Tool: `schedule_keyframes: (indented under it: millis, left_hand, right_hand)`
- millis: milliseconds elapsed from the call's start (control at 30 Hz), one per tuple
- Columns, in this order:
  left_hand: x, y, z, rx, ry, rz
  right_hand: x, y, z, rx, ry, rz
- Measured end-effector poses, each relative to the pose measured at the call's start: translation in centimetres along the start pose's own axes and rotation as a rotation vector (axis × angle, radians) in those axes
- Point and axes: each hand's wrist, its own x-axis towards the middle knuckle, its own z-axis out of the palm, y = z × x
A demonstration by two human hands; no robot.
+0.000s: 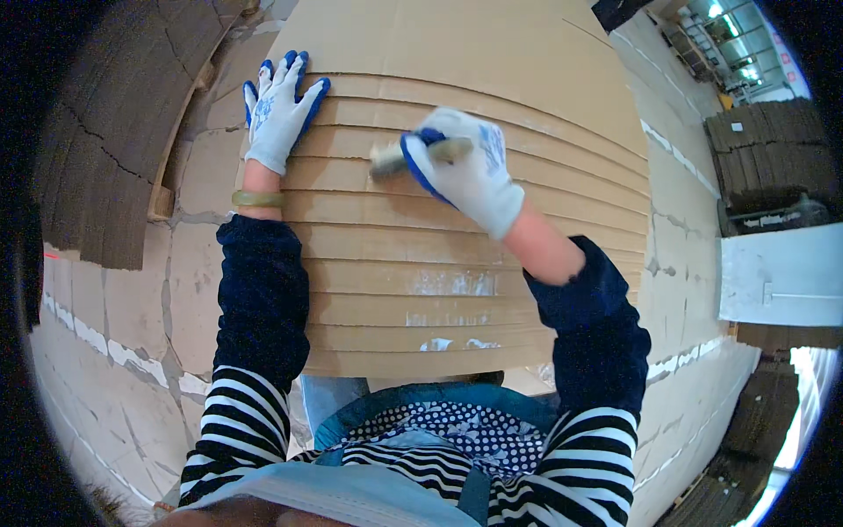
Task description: Apply glue or coating to the surface of a stack of corrugated cardboard strips using a brush.
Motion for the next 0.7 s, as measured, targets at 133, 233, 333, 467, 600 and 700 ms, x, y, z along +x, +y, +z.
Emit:
schedule_keyframes:
  millis: [133,233,333,467,600,700]
  left_hand:
    - [0.2,0.0,0.2,0.004,0.003,0.013]
    - [0.4,0.3,0.3,-0.001,-0.007,0.019]
    - [0.4,0.3,0.1,0.010,-0.034,0.013]
    - [0.4,0.4,-0.3,0.010,-0.066,0.010]
    - [0.5,0.8,0.2,0.006,-0.079,0.016]
    - [0.4,0.4,0.2,0.029,-0.088,0.016]
  right_hand:
    - [-1.1,3.2,-6.9,0.335,0.239,0.535]
    - [-0.5,11.7,-12.5,0.172,0.481,0.481]
    - [-1.3,14.0,-13.9,0.196,0.412,0.592]
    - [-2.3,15.8,-14.0,0.203,0.310,0.606]
    - [-3.5,16.9,-13.5,0.155,0.266,0.593]
    - [-5.0,16.8,-13.5,0.142,0.234,0.596]
